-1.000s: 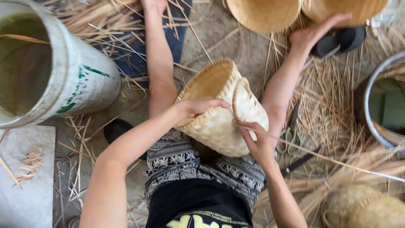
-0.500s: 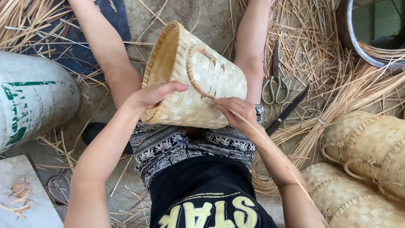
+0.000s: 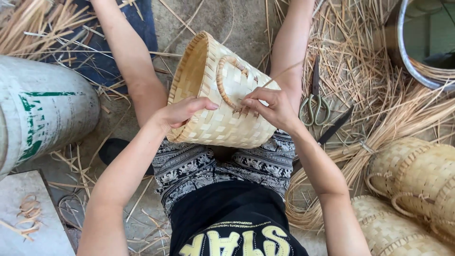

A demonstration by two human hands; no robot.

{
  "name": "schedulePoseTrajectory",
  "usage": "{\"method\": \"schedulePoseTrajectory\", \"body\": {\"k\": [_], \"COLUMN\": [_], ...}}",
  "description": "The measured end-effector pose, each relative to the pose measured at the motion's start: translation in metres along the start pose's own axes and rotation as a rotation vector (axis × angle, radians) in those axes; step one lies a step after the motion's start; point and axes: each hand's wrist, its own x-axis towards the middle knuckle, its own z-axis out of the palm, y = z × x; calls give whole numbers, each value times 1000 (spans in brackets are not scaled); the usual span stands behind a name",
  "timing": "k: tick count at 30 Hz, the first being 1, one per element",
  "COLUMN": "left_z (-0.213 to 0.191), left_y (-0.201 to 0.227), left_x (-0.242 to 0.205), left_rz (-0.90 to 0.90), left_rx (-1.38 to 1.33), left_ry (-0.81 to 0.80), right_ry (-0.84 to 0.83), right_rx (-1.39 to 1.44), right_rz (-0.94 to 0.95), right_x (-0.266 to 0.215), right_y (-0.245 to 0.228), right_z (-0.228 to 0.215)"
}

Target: Weaving and finishing multiple straw or bamboo baskets using hands and scissors.

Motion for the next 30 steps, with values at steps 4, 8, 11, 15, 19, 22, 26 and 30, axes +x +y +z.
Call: {"method": "schedulePoseTrajectory", "body": {"k": [4, 8, 11, 15, 19, 22, 26, 30], "left_z": [-9, -22, -17, -18, -13, -6, -1, -1], "left_y": [-8, -19, -21, -12, 20, 39, 55, 75], "left_x": [17, 44, 75, 82, 77, 89, 106, 94], "left_rz": [-25, 55, 195, 286, 134, 101, 135, 120], "left_rx": [86, 293, 453, 475, 393, 378, 402, 657], "left_ry": [-24, -77, -152, -138, -107, -132, -294, -172], "right_ry": [18, -96, -82, 184, -351, -24, 130, -319], "right_rx": [-38, -457, -219, -874, -974, -839, -955, -974], "right_rz": [158, 107, -315, -602, 219, -135, -456, 543], "right_x": [-6, -17, -1, 4, -14, -2, 6, 9], "right_y": [3, -45, -105, -83, -35, -69, -51, -51], "right_z": [-5, -27, -34, -40, -54, -53, -39, -29]}}
